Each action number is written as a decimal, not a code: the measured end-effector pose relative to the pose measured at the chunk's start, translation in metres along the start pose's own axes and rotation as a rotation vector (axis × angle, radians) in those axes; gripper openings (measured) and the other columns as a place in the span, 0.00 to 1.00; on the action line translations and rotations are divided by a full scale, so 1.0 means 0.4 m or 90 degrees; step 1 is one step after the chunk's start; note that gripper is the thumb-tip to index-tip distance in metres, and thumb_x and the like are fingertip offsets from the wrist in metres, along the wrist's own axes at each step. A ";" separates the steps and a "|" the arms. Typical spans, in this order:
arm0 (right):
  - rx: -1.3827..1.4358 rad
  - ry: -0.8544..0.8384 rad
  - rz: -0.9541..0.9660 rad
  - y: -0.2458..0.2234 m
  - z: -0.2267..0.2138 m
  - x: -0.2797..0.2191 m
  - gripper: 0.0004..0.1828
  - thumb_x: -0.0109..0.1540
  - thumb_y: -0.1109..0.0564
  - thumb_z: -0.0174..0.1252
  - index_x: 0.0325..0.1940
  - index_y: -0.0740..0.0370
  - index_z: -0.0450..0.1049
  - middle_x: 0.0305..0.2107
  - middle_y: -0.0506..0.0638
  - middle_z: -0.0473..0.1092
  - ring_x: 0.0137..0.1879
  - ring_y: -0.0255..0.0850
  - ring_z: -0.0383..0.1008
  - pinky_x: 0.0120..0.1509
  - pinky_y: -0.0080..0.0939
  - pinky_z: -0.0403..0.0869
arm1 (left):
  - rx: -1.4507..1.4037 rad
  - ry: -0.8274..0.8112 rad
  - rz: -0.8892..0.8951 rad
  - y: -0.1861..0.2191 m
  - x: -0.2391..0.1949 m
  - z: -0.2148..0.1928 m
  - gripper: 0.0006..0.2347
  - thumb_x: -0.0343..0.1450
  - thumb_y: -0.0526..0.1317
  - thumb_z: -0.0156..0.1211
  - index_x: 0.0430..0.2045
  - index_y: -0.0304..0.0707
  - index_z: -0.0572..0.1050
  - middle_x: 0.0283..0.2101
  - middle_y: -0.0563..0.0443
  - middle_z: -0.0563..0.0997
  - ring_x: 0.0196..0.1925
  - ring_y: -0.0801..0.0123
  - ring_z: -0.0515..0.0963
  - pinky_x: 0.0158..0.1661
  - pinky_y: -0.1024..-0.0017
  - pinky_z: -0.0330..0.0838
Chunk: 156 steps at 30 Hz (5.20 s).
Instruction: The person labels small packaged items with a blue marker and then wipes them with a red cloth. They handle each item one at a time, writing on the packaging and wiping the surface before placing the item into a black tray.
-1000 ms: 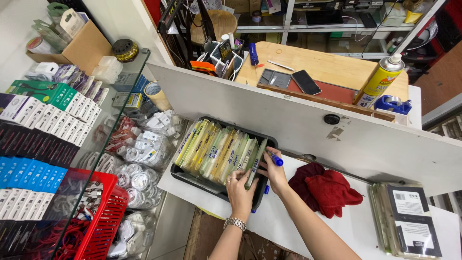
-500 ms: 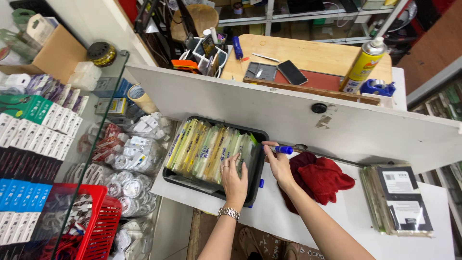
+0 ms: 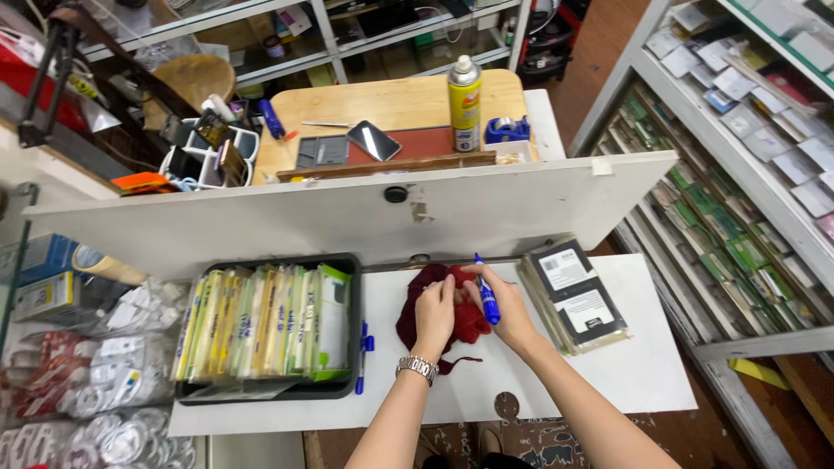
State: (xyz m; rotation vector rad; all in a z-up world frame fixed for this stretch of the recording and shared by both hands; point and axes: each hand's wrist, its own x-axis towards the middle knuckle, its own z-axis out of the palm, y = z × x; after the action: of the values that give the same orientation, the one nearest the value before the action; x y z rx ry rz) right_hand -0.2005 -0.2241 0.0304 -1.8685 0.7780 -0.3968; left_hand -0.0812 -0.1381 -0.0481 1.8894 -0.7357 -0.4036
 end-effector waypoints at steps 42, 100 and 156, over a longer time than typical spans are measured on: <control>-0.277 -0.148 -0.300 0.124 0.247 -0.035 0.34 0.50 0.72 0.53 0.62 0.61 0.67 0.44 0.58 0.67 0.53 0.56 0.67 0.57 0.52 0.70 | -0.813 -0.063 -0.356 -0.177 -0.090 -0.267 0.13 0.77 0.38 0.53 0.53 0.30 0.71 0.49 0.46 0.80 0.48 0.67 0.80 0.49 0.69 0.75; 0.062 -0.048 -0.209 -0.127 0.128 -0.042 0.33 0.59 0.57 0.66 0.68 0.55 0.65 0.66 0.58 0.62 0.73 0.52 0.59 0.74 0.51 0.61 | -0.650 -0.115 -0.334 0.114 -0.074 -0.201 0.34 0.71 0.63 0.46 0.69 0.43 0.62 0.69 0.44 0.70 0.70 0.62 0.67 0.63 0.60 0.61; -0.031 0.117 -0.050 0.021 -0.028 0.024 0.28 0.61 0.54 0.62 0.64 0.59 0.66 0.53 0.58 0.73 0.58 0.51 0.75 0.59 0.47 0.73 | -0.597 -0.069 -0.421 -0.021 -0.011 -0.166 0.20 0.70 0.33 0.55 0.58 0.28 0.67 0.55 0.38 0.79 0.55 0.55 0.81 0.55 0.58 0.77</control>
State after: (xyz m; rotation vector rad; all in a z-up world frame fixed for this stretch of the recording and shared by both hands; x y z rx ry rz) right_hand -0.2029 -0.2404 0.0268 -1.9318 0.8449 -0.6102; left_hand -0.0436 -0.0864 -0.0281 1.1517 0.0823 -1.0569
